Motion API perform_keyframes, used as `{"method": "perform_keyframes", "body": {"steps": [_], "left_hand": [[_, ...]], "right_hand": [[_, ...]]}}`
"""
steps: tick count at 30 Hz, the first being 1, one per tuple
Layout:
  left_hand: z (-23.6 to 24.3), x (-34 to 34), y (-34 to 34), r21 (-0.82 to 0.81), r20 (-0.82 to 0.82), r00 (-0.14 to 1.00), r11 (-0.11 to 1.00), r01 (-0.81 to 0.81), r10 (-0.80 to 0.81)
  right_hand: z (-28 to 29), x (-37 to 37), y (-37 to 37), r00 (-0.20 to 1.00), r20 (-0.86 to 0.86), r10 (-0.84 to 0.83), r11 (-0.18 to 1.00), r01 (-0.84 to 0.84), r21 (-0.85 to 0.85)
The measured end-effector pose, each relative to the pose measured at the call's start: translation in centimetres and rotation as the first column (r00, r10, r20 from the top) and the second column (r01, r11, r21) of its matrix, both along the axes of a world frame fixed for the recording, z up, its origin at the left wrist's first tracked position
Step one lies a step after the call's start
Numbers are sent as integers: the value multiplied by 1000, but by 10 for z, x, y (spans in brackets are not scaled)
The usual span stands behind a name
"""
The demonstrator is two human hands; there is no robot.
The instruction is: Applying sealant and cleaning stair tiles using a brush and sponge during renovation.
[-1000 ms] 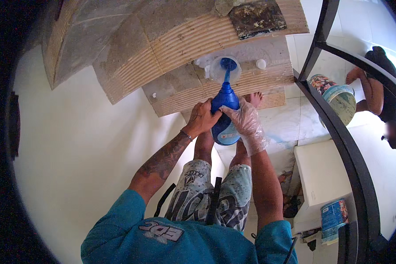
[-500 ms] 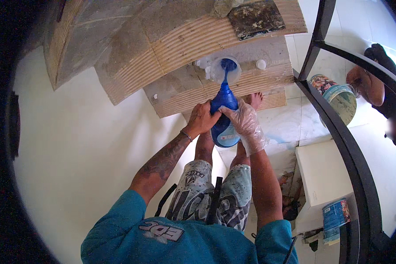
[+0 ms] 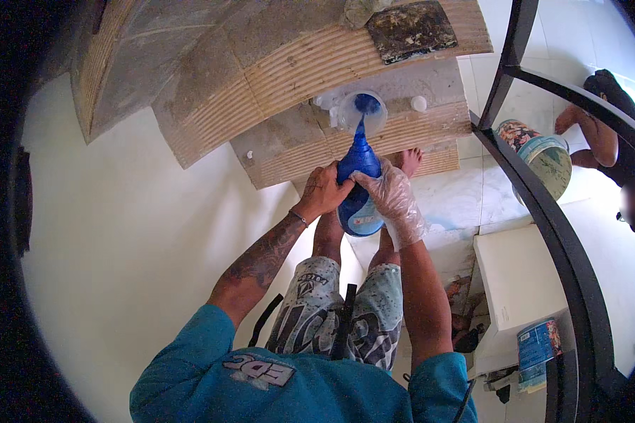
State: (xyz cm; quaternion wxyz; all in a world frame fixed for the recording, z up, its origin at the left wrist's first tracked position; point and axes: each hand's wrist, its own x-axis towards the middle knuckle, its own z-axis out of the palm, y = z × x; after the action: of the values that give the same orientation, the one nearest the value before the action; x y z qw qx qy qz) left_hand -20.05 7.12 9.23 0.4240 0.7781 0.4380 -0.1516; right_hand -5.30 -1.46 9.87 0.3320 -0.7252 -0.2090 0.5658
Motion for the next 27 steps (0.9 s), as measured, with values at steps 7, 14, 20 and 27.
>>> {"method": "perform_keyframes", "body": {"steps": [7,14,20,27], "left_hand": [[0,1,1,27,18,1000,1000,5,-6],[4,6,5,-25,28,1000,1000,-14,14],[4,3,8,-24,-25,1000,1000,-18,18],[-4,0,9,10,40,999,1000,3,-3]], "right_hand": [[3,2,2,995,91,42,998,-46,48],[5,4,3,991,113,73,997,-76,23],[4,0,7,996,80,43,999,-45,22],[-1,4,6,980,176,88,988,-108,109]]}}
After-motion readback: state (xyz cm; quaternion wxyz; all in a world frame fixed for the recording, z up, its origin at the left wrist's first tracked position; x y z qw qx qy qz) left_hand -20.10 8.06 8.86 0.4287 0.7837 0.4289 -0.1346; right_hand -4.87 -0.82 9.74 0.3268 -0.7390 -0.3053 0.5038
